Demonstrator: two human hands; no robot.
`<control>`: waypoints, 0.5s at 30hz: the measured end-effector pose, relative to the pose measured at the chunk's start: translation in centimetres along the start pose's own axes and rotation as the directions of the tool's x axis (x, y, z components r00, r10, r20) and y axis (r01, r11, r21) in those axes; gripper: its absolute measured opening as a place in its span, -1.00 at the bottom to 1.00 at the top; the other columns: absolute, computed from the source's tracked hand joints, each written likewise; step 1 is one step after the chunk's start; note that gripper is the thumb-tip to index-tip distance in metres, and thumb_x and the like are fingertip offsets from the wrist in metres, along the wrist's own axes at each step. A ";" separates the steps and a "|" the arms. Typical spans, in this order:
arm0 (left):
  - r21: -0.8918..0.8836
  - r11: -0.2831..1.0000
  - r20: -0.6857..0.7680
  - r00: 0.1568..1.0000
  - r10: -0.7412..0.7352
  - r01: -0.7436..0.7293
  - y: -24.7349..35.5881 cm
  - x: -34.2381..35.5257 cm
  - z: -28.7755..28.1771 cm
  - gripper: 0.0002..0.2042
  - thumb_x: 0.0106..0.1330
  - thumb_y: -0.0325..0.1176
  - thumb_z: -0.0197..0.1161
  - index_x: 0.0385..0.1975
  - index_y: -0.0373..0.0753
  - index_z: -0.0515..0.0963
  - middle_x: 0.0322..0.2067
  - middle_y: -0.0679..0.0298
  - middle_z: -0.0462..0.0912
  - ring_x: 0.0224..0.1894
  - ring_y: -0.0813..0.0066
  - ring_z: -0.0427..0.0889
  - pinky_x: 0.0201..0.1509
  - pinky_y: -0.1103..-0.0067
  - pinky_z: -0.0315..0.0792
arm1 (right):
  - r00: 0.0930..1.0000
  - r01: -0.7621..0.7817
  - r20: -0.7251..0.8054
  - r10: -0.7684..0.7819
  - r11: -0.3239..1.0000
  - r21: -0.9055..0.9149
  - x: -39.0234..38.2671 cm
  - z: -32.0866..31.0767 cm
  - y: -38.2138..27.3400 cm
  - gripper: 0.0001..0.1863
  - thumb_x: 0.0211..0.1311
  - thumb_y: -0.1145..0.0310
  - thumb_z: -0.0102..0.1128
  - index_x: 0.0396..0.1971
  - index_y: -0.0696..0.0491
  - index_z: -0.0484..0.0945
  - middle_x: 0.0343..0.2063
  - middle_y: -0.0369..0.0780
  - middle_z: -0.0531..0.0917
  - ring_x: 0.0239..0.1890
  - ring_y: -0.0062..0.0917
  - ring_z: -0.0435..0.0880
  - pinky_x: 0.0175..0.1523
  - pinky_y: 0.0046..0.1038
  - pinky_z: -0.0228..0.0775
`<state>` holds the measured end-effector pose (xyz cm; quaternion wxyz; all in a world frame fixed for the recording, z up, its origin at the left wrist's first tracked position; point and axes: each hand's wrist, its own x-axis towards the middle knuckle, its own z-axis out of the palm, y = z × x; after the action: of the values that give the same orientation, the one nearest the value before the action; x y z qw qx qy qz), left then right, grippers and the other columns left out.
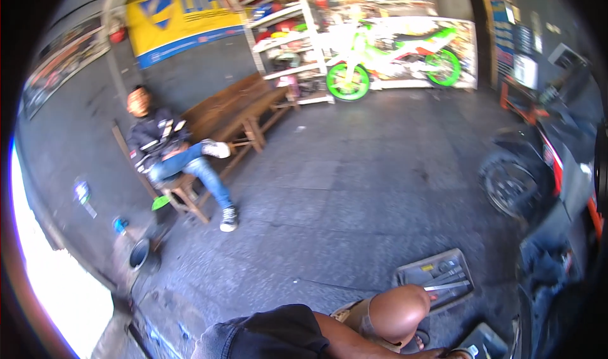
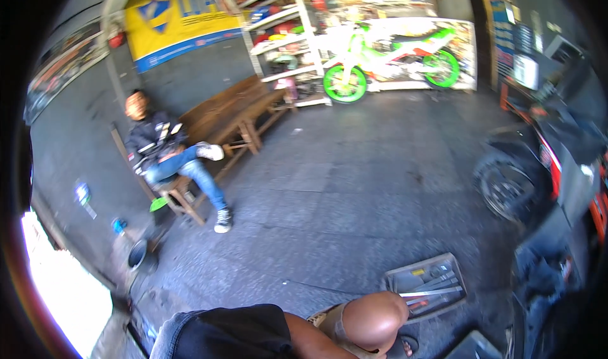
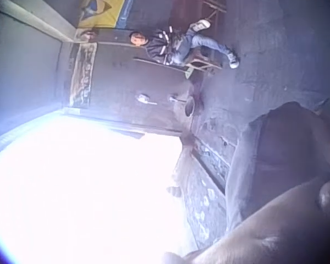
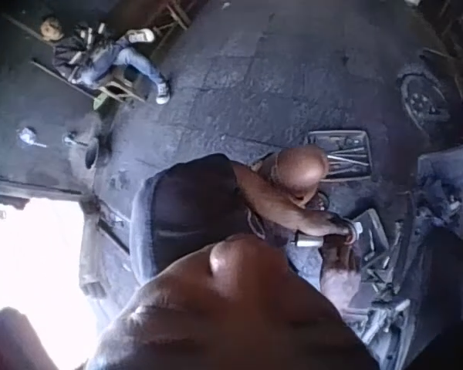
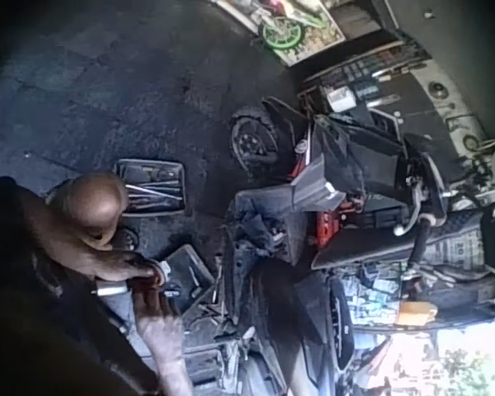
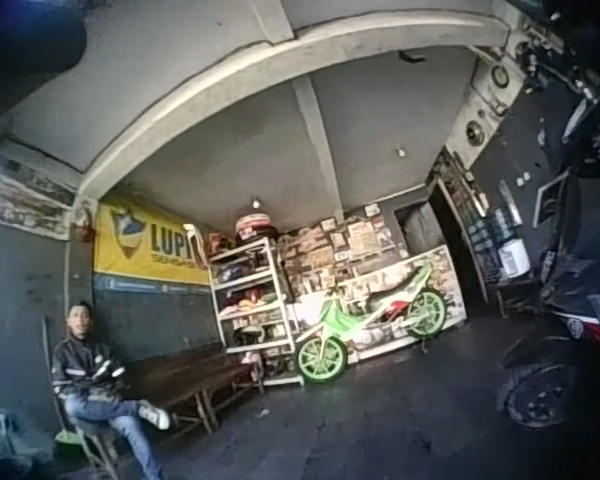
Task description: Repairing or replacing components of a motorcycle fuel pump assembly.
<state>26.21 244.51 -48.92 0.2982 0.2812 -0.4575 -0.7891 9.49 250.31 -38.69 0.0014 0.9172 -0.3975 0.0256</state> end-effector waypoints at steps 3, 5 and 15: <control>0.609 0.599 -0.462 0.847 -0.264 0.519 1.7 -0.8 -1.8 -0.40 0.38 0.23 0.05 0.05 -0.22 0.60 0.03 0.13 0.64 0.16 0.23 0.53 0.27 0.34 0.32 | 0.987 0.158 -0.036 -0.159 0.987 -0.032 2.1 1.0 0.9 -0.63 0.17 0.41 0.15 0.01 0.09 0.56 -0.21 -0.14 0.61 -0.23 -0.35 0.63 -0.13 -0.36 0.49; 0.398 0.824 -0.375 0.891 -0.256 0.404 0.8 -2.1 -3.6 -0.21 0.25 0.40 0.04 0.19 -0.20 0.51 0.20 0.04 0.51 0.33 0.08 0.36 0.40 0.26 0.16 | 0.975 0.214 -0.048 -0.217 0.976 -0.048 3.3 1.5 1.0 -0.62 0.19 0.38 0.15 0.03 0.09 0.54 -0.18 -0.15 0.61 -0.21 -0.37 0.63 -0.09 -0.38 0.49; 0.459 0.875 -0.473 0.876 0.094 0.154 0.2 -2.5 -7.2 -0.37 0.38 0.21 0.05 0.27 -0.14 0.42 0.34 0.13 0.35 0.42 0.22 0.21 0.49 0.32 0.00 | 0.979 0.174 -0.102 -0.179 0.983 -0.055 7.6 0.8 -0.5 -0.63 0.10 0.40 0.08 -0.05 0.06 0.57 -0.24 -0.12 0.60 -0.29 -0.30 0.62 -0.17 -0.31 0.50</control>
<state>33.07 242.24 -51.31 0.3101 0.5409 -0.5465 -0.5591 15.13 245.11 -39.10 0.0459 0.9460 -0.3143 0.0649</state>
